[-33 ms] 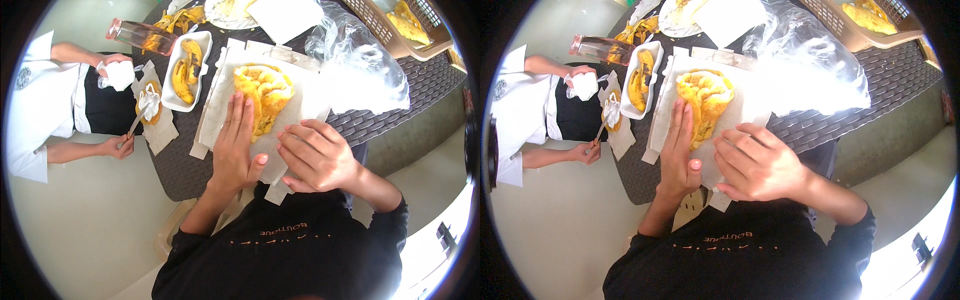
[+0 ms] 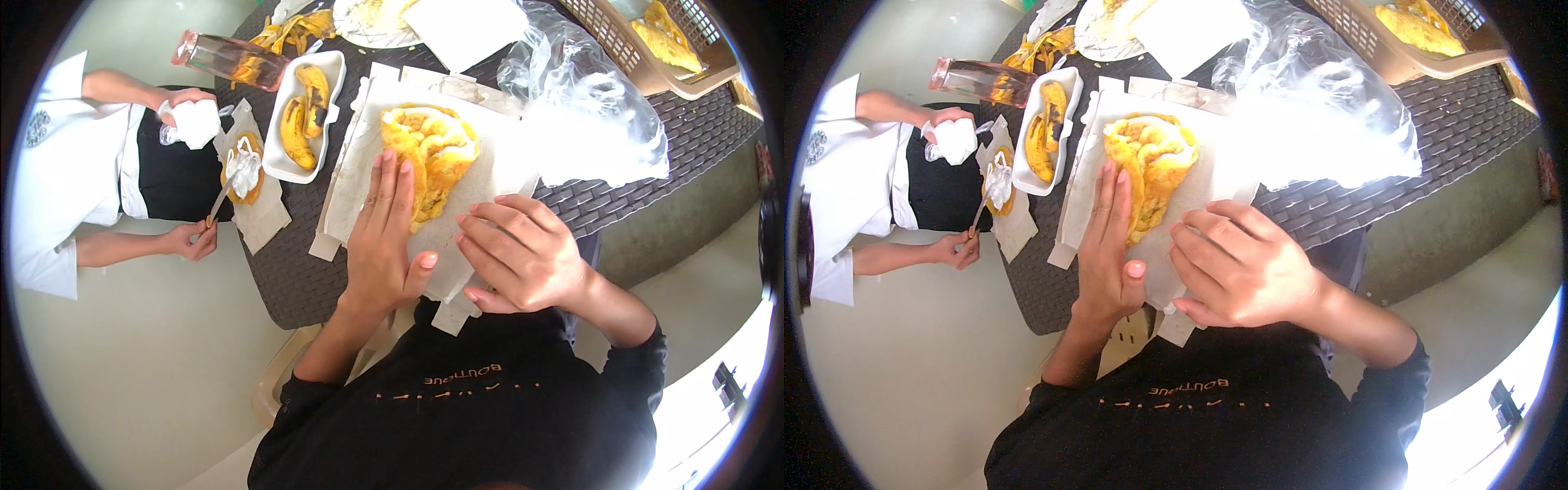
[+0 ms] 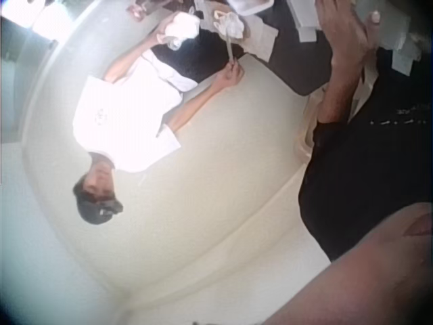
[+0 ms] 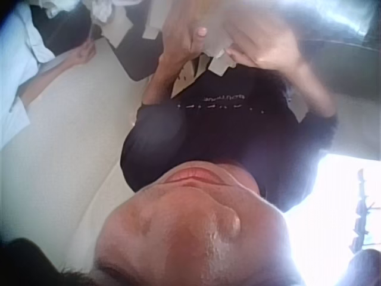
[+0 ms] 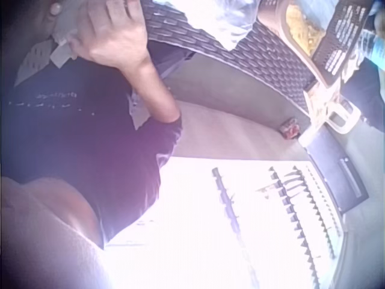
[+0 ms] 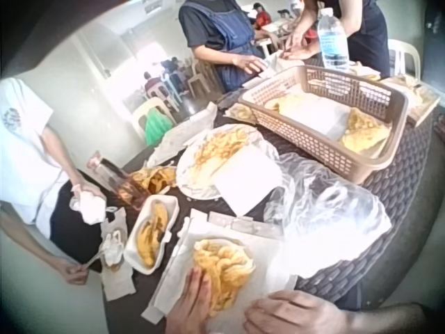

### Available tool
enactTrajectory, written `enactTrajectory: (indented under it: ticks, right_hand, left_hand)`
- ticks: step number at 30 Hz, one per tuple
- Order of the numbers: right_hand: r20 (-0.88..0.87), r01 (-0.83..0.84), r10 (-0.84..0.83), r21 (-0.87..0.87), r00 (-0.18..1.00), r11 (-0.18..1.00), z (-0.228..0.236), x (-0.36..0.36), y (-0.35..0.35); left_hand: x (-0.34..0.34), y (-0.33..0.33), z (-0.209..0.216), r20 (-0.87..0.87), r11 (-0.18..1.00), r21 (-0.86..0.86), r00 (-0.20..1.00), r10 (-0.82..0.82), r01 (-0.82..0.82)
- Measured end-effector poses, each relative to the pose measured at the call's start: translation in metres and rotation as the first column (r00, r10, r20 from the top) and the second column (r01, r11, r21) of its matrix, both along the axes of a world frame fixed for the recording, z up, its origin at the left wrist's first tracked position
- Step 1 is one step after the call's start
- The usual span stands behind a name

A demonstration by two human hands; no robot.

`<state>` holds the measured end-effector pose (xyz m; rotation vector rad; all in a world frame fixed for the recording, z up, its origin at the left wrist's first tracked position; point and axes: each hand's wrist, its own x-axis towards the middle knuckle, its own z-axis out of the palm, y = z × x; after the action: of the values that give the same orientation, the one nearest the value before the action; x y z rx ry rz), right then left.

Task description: The person assembles a dessert by placing sliced bananas and a white creamy topping onto a flat yellow crepe-like base. They then fold the crepe into a cone shape and place it into a basket. The person repeats this process with a second crepe.

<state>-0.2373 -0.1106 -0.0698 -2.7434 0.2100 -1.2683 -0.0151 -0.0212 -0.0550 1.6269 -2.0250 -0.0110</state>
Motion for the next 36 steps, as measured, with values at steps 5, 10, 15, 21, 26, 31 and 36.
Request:
enactTrajectory:
  ticks: [5, 10, 15, 21, 26, 31, 36]
  right_hand:
    - [0.042, 0.031, -0.031, -0.010, 0.999, 0.999, -0.004, -0.002, -0.004]
    - [0.085, 0.048, -0.050, 0.016, 0.995, 0.999, -0.006, 0.000, -0.004]
    - [0.091, 0.070, -0.072, 0.033, 0.993, 0.997, -0.006, 0.001, -0.004]
    - [0.066, 0.105, -0.109, 0.054, 0.992, 0.993, -0.004, -0.001, -0.003]
    - [-0.034, 0.142, -0.141, 0.040, 0.989, 0.989, -0.002, 0.004, 0.000]
    - [-0.135, 0.110, -0.103, 0.044, 0.985, 0.993, 0.006, 0.004, -0.001]
    - [-0.229, 0.081, -0.058, 0.090, 0.972, 0.993, 0.020, 0.011, 0.000]
  left_hand:
    - [-0.001, -0.001, -0.001, 0.010, 1.000, 0.002, 1.000, -0.001, 0.000]
    - [-0.002, -0.001, -0.001, 0.025, 1.000, -0.011, 1.000, -0.010, 0.010]
    - [0.000, -0.001, -0.002, 0.048, 1.000, -0.006, 0.999, -0.017, 0.017]
    - [-0.007, -0.001, 0.003, 0.072, 1.000, 0.020, 0.997, 0.009, -0.010]
    - [-0.003, 0.000, 0.003, 0.074, 0.999, 0.045, 0.997, 0.021, -0.025]
    - [-0.001, -0.001, 0.007, 0.070, 0.997, 0.067, 0.997, 0.023, -0.028]
    - [0.006, 0.000, 0.014, 0.032, 0.994, 0.109, 0.999, 0.026, -0.029]
